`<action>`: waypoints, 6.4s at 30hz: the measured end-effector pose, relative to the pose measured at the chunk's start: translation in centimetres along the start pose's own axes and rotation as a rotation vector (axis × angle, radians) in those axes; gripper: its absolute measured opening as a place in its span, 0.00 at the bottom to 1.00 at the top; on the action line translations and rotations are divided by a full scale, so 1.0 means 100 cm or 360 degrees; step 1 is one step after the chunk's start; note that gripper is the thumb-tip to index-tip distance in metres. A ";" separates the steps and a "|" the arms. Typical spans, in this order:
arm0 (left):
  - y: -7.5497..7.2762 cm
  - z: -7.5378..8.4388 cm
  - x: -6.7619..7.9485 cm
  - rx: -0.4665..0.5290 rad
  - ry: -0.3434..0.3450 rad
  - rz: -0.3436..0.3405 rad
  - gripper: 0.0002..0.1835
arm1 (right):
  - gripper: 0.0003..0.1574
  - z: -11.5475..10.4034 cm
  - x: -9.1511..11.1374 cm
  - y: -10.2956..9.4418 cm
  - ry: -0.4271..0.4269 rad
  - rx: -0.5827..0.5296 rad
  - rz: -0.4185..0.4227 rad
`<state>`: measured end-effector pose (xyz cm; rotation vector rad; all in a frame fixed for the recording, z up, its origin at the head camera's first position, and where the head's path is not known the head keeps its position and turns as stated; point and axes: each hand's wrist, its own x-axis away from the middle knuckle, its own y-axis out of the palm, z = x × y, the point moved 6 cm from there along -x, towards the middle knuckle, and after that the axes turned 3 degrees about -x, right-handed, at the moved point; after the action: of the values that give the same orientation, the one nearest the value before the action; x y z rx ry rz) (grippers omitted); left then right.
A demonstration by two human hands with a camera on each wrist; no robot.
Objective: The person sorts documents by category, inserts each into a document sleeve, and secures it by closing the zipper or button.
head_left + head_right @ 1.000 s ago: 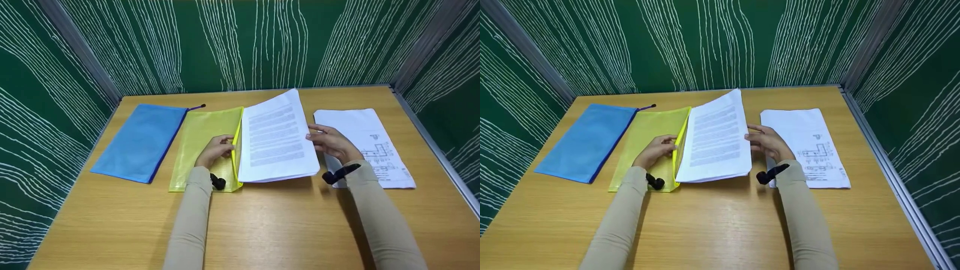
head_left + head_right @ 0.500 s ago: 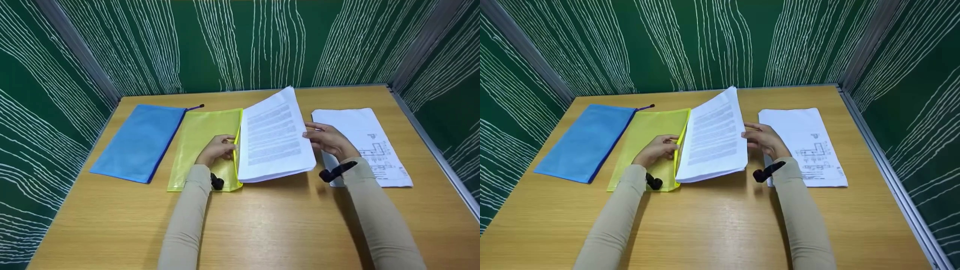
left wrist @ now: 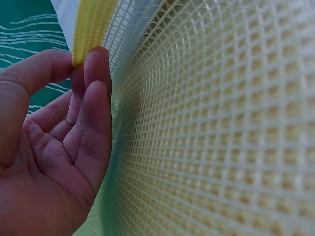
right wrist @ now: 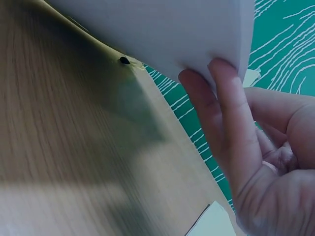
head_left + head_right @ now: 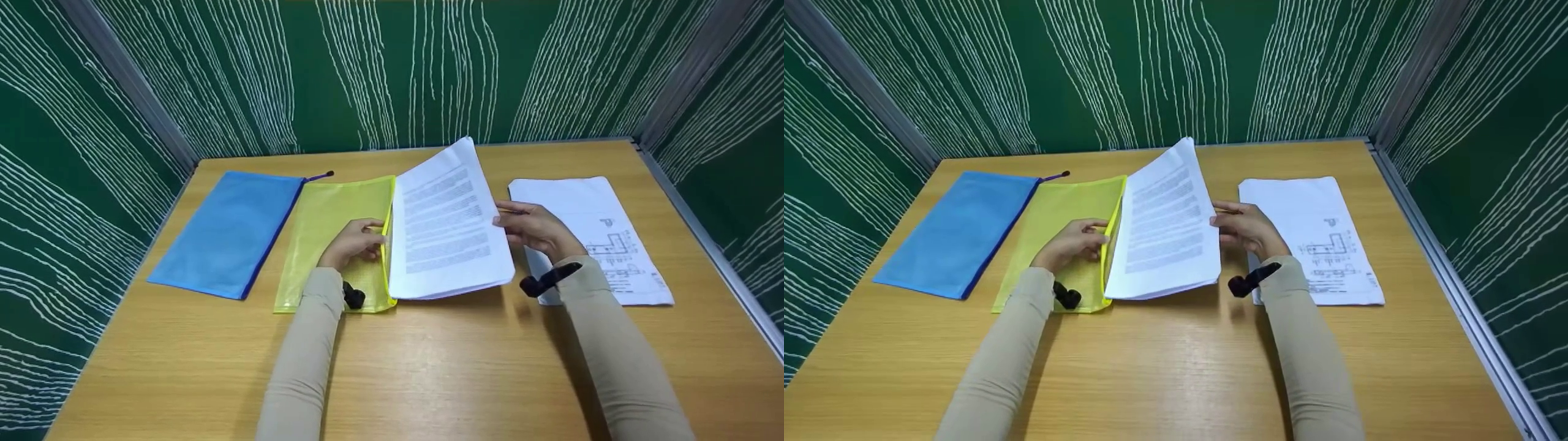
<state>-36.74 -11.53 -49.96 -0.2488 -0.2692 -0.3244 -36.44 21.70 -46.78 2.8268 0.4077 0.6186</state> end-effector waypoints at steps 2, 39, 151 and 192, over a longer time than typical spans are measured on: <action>-0.001 0.000 0.000 -0.0005 0.0002 -0.0007 0.29 | 0.42 -0.001 0.000 0.000 -0.0018 0.0000 -0.0002; 0.009 0.002 -0.003 0.0118 0.0010 -0.0016 0.28 | 0.45 0.007 -0.007 0.015 -0.0004 0.0024 -0.0021; 0.023 -0.001 -0.007 0.0504 0.0039 -0.0105 0.26 | 0.35 0.059 -0.056 0.108 0.0122 0.0046 0.0033; 0.035 0.001 -0.007 0.0559 -0.0022 -0.0084 0.27 | 0.26 0.063 -0.062 0.135 0.0024 0.0119 0.0170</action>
<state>-36.20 -8.07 -50.72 0.1021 -0.3413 -0.3217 -36.14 6.16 -51.12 2.9321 0.2897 0.6586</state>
